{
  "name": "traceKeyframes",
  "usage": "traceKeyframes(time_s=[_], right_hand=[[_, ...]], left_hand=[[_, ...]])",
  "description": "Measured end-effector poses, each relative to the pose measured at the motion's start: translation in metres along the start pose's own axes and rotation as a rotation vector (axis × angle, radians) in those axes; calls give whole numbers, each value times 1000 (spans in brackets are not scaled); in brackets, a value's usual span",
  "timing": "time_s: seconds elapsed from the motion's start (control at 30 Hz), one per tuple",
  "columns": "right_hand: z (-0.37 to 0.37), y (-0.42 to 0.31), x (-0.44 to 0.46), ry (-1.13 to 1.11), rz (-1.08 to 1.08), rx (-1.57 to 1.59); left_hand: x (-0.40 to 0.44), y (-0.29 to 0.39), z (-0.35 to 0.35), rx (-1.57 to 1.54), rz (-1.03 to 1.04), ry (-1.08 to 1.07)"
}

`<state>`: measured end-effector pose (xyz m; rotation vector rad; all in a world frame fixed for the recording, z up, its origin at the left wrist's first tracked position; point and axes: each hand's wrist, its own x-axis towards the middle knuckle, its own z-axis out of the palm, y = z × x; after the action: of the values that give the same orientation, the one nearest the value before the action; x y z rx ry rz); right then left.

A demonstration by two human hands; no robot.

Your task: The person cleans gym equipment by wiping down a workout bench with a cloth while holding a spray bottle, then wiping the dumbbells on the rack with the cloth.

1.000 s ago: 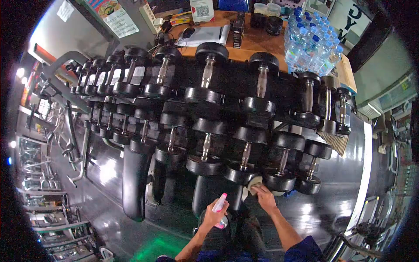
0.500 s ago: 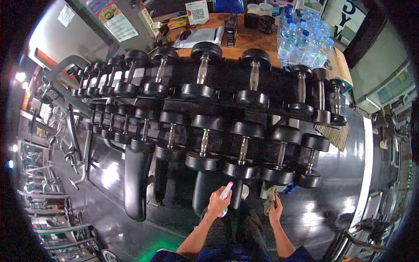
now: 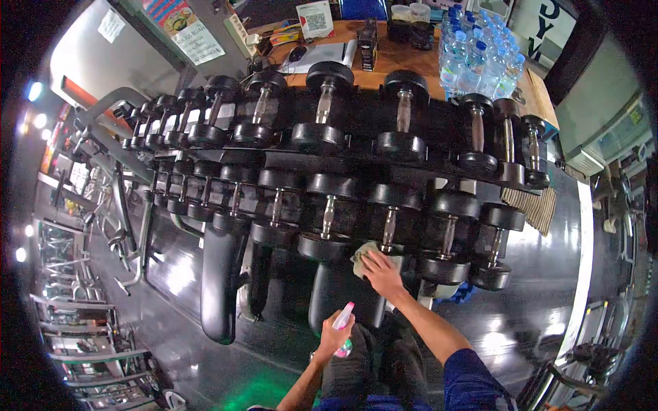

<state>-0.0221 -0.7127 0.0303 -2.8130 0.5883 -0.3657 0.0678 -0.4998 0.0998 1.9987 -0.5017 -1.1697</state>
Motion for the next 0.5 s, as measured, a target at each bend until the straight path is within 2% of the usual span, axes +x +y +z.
traceKeyframes(time_s=[0.03, 0.07, 0.17, 0.27, 0.37, 0.47, 0.5], right_hand=[[7, -4, 16, -78, -13, -46], [16, -9, 28, -161, -28, -93], [51, -26, 61, -359, 29, -367], [57, -37, 86, -536, 100, -434], [57, -30, 77, -447, 71, -346], [32, -13, 48, -81, 40, 18], [21, -7, 34, 15, 70, 54]], left_hand=[[-5, -11, -2, 14, -7, -15], [-9, -16, -1, 29, -115, -22], [-12, -38, -3, 23, 24, -12], [-15, -12, -5, -69, 25, -37], [-12, -5, -7, -105, 15, -55], [-6, 9, -5, -59, 21, -76], [-6, 14, -5, -29, 24, -83]])
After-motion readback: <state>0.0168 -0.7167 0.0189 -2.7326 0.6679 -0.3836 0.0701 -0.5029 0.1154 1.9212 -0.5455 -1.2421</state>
